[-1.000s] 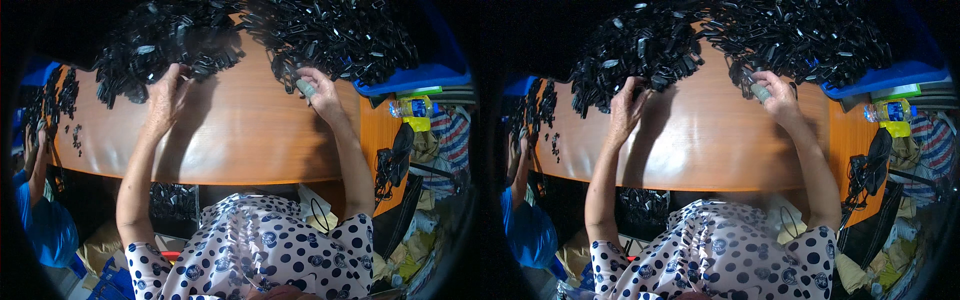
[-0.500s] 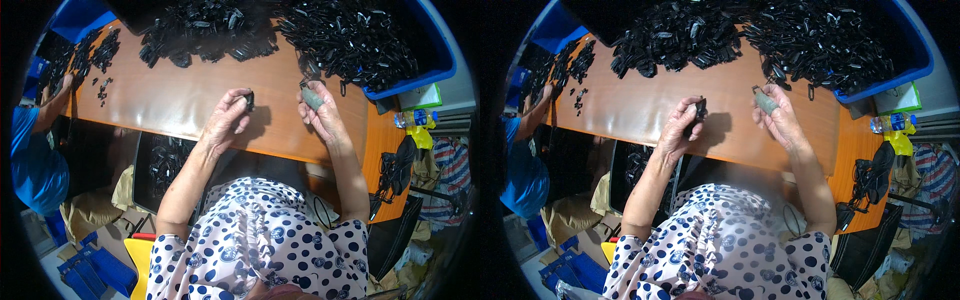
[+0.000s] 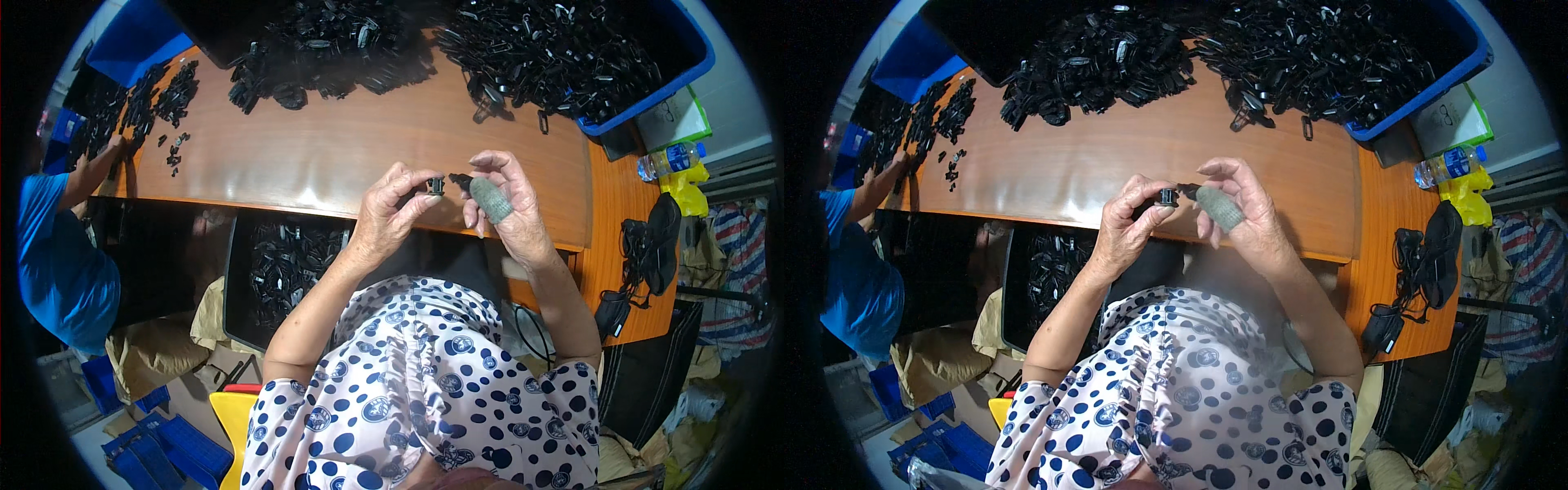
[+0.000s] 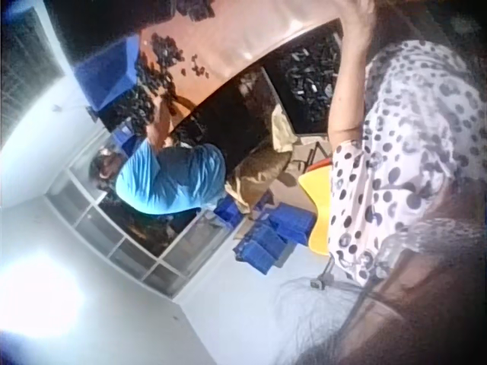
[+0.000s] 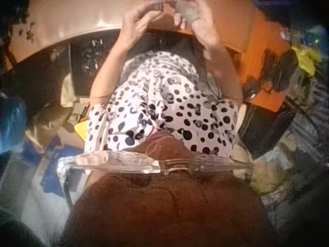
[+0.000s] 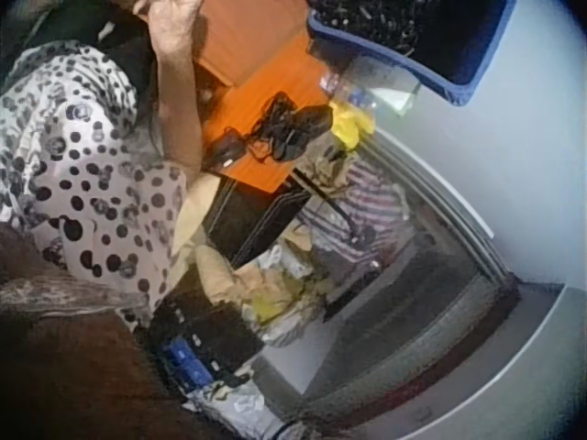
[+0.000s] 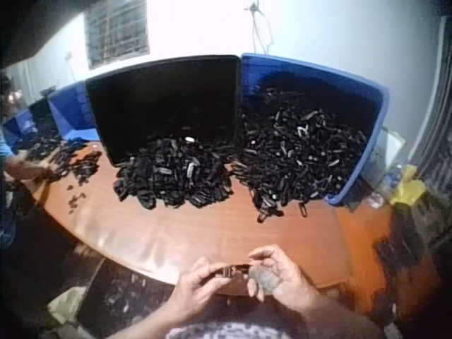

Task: The person repeatedly picks up small plastic pieces from piles on the table, fits them together by hand to assemble components, and sets them down.

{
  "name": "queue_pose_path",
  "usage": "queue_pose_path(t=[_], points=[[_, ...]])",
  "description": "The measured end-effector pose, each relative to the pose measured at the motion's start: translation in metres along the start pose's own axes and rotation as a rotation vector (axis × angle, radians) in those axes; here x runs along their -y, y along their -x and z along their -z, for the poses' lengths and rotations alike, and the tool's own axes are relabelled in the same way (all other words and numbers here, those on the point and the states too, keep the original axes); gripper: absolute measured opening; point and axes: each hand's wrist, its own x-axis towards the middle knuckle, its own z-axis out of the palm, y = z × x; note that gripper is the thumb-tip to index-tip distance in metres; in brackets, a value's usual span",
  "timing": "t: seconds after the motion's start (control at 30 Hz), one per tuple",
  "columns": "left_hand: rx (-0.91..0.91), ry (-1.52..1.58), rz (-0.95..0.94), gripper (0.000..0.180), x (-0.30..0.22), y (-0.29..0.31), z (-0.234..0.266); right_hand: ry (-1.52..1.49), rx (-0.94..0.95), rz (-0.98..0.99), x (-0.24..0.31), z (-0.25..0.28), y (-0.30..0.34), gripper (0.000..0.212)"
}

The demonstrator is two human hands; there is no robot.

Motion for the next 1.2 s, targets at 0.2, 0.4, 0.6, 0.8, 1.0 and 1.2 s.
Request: queue_pose_path(t=[0.2,0.4,0.6,0.8,1.0,1.2], points=[[-0.031,-0.059,-0.161,0.021,-0.002,0.000,-0.005,-0.113,0.128,-0.011,-0.009,0.011,0.004,0.027],[0.029,-0.116,-0.124,0.021,-0.009,0.004,0.000,-0.101,0.117,-0.038,-0.011,0.011,0.003,0.027],[0.048,-0.294,-0.172,0.022,-0.013,0.009,0.008,-0.297,0.216,-0.250,-0.011,0.016,-0.002,0.023],[0.058,-0.472,-0.294,0.024,-0.010,0.018,0.018,-0.036,0.233,-0.467,-0.004,0.002,-0.016,0.018],[0.001,-0.244,-0.023,0.021,-0.001,0.028,0.022,-0.232,0.314,-0.616,-0.036,0.000,-0.030,0.018],[-0.127,0.356,0.219,0.027,0.012,0.021,0.035,-0.212,0.559,-0.409,-0.024,-0.033,-0.051,0.089]])
